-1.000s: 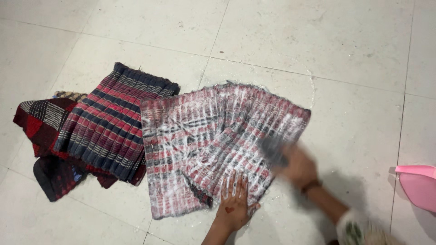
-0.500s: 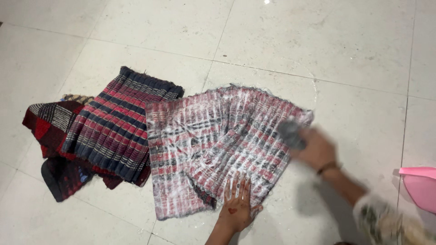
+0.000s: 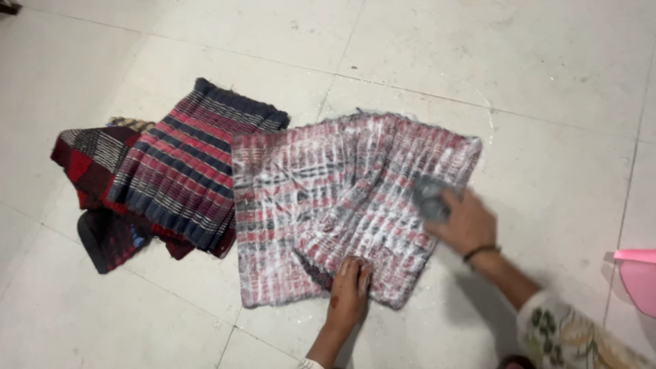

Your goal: The person scrubs a rug on the floor with a brush and soapy water.

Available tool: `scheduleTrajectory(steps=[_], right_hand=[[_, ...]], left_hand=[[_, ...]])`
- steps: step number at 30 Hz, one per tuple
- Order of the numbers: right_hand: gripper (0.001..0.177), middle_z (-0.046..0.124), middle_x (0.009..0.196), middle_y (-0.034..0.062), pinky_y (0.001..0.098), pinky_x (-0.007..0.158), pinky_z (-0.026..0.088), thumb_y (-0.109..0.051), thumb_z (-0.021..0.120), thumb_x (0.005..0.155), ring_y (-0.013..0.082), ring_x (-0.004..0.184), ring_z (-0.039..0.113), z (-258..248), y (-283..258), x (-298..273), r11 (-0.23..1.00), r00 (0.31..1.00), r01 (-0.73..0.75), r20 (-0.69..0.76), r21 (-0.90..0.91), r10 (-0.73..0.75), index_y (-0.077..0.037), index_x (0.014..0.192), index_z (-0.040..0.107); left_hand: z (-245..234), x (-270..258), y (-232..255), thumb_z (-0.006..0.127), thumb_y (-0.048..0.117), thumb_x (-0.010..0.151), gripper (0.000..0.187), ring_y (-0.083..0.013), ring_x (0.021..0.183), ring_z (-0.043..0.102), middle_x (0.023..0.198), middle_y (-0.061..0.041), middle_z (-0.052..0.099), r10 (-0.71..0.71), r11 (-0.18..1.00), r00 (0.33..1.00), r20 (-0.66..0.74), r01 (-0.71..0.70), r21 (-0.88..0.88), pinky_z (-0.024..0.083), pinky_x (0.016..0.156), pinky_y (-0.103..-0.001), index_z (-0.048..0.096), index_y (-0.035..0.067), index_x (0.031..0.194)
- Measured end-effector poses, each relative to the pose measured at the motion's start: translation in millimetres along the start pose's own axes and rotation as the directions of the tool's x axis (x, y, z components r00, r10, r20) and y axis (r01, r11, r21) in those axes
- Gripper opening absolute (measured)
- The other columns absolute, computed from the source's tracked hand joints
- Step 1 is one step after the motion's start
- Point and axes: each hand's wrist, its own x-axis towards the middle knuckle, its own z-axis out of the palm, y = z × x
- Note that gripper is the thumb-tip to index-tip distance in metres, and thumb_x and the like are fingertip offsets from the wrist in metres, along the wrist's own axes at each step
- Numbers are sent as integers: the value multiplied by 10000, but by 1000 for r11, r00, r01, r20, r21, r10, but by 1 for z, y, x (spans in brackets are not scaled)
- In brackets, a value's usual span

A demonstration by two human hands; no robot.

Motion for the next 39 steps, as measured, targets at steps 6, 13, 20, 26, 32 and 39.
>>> scheduleTrajectory(steps=[6, 13, 20, 26, 32, 39], right_hand=[[882, 565, 1257, 107, 379, 898, 597, -685, 821, 624, 252, 1100, 616, 35, -5, -68, 894, 857, 447, 277, 17, -434, -257, 1361, 595], [792, 648, 1166, 54, 387, 890, 603, -637, 820, 617, 219, 1056, 675, -29, 0, -4, 990, 987, 102, 137, -95, -89, -236, 1281, 653], [853, 600, 1220, 163, 429, 828, 611, -574, 852, 588, 298, 1026, 667, 57, 3, -78, 861, 861, 507, -49, 33, -506, -197, 1325, 647], [855, 563, 1276, 224, 421, 787, 615, -584, 855, 556, 338, 1007, 678, 60, 22, -68, 883, 882, 470, 44, 10, -469, -168, 1270, 639], [860, 551, 1336, 238, 428, 786, 603, -627, 855, 567, 351, 1028, 667, 65, 23, -73, 871, 871, 491, 22, 9, -491, -157, 1253, 638], [867, 557, 1282, 206, 431, 799, 601, -623, 846, 568, 335, 1049, 651, 64, 22, -74, 889, 888, 459, 41, 0, -458, -169, 1275, 634]], left_hand=[[-7, 10, -9, 635, 1, 909, 92, -327, 874, 718, 989, -175, 735, 3, 995, 997, -77, -11, -97, 560, 775, -377, 693, -40, 967], [6, 21, -10, 630, -10, 918, 127, -244, 819, 764, 938, -138, 776, -146, 973, 989, -34, 137, -186, 576, 748, -321, 732, -21, 992], [5, 23, -8, 747, 120, 874, 162, -145, 581, 580, 792, -107, 747, -240, 959, 971, -16, 235, -161, 494, 587, -308, 749, 3, 985], [6, 19, -13, 701, 115, 905, 163, -114, 601, 567, 729, -82, 700, -281, 935, 959, 35, 282, -216, 490, 594, -303, 729, 16, 1032], [6, 16, -14, 686, 71, 873, 147, -104, 617, 575, 747, -51, 691, -267, 936, 962, 51, 272, -222, 499, 617, -291, 701, 25, 1012], [11, 16, -23, 689, 36, 852, 152, -83, 689, 591, 826, -12, 698, -275, 901, 958, 85, 288, -325, 505, 654, -259, 676, 22, 1002]])
